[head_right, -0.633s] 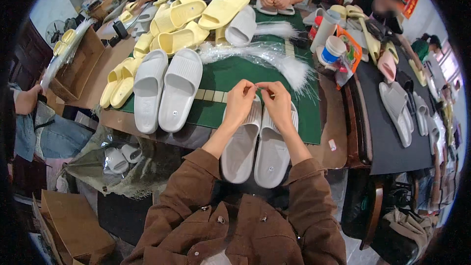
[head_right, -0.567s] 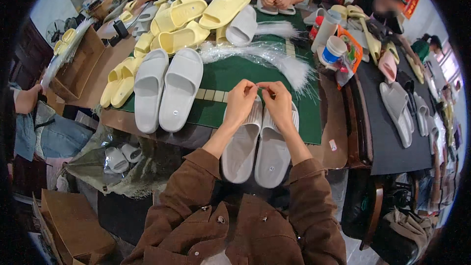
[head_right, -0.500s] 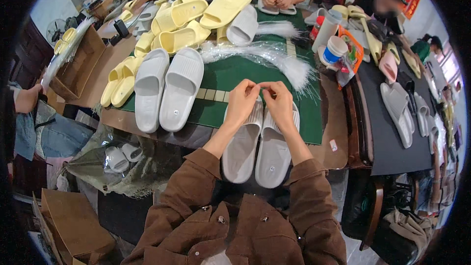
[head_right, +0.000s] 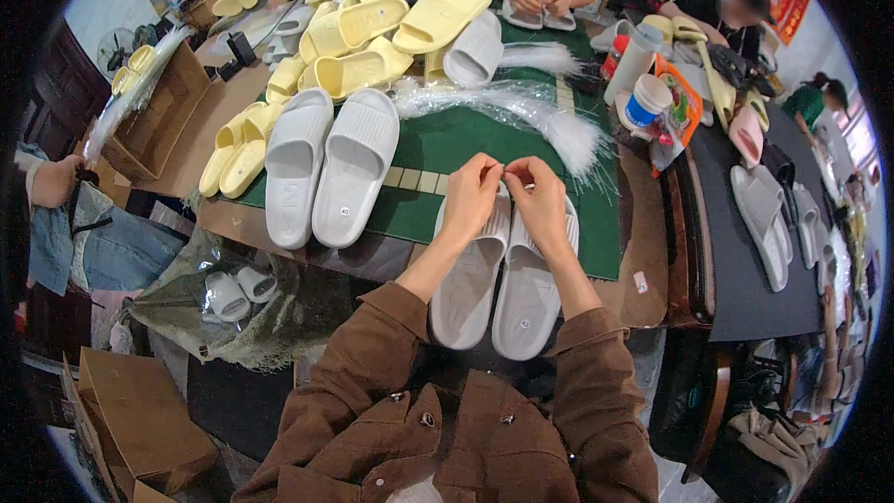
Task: The person inserts small white tags into the footbeds of white and yellow plastic slippers. They handle the slippers one at a time, place the tags, and set the finished pairs aside on the table.
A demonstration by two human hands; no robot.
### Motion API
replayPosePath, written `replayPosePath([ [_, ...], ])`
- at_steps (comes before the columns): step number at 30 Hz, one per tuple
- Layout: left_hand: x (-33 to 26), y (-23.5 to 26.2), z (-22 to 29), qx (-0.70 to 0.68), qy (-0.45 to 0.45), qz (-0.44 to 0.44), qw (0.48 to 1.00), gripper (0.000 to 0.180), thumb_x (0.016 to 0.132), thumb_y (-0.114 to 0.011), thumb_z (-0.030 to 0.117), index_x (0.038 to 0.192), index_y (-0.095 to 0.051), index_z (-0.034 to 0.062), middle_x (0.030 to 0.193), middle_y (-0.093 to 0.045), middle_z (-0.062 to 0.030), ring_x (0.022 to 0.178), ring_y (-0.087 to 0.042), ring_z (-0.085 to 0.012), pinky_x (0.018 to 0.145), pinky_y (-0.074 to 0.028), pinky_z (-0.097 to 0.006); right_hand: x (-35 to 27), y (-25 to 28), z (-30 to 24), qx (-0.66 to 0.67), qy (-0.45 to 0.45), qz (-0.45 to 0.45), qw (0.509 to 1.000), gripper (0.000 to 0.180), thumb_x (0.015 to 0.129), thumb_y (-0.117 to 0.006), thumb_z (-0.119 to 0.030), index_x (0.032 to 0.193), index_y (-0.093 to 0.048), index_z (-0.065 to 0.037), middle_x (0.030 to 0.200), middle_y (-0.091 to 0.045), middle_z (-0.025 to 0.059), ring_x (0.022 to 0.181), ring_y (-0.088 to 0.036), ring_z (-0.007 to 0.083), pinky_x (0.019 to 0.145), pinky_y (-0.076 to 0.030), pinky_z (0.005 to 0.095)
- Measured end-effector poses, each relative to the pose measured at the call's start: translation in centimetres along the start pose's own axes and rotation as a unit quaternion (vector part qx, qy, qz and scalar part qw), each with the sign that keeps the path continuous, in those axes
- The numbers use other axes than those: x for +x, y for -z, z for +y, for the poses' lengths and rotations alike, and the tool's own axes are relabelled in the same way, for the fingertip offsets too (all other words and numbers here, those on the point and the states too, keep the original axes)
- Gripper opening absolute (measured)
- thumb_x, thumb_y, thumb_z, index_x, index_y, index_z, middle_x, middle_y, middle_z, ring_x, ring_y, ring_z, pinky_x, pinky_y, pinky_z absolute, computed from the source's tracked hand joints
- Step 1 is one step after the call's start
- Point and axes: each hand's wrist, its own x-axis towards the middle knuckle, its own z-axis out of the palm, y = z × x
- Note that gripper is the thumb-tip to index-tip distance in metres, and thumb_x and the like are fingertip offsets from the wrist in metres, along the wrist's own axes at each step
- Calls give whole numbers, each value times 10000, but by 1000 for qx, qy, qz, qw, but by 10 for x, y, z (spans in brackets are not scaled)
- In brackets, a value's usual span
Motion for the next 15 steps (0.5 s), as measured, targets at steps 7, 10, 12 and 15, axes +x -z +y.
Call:
replayPosePath([
  [7, 2, 3, 1, -39, 28, 22, 999, 170, 903, -598, 136, 874, -615, -30, 694, -635, -93, 623, -609, -146, 578, -464, -298, 1, -1, 3, -21, 25, 17, 999, 102, 841, -637, -40, 935, -640, -2, 868, -660, 102, 773, -645, 182, 657, -505, 307],
  [10, 2, 2, -2, -56, 17, 19, 998, 172, 891, -616, 143, 866, -620, -28, 697, -639, -80, 620, -603, -133, 556, -461, -292, 0, -2, 4, -8, 25, -4, 1000, 98, 852, -623, -34, 942, -633, 3, 865, -658, 97, 782, -640, 180, 688, -499, 293],
  [12, 2, 2, -3, -103, 44, -3, 994, 165, 881, -627, 143, 856, -625, -20, 691, -642, -63, 593, -585, -110, 515, -449, -273, 0, -1, 1, 8, 25, -6, 1000, 97, 862, -607, -29, 948, -632, 7, 868, -657, 90, 789, -634, 167, 709, -493, 289],
  [15, 4, 5, 8, -124, 92, -29, 988, 171, 835, -647, 125, 803, -618, -41, 673, -657, -125, 589, -633, -176, 532, -480, -308, 0, 3, 8, 21, 10, -22, 1000, 99, 871, -586, -11, 961, -624, 6, 873, -653, 81, 791, -624, 154, 724, -490, 285],
])
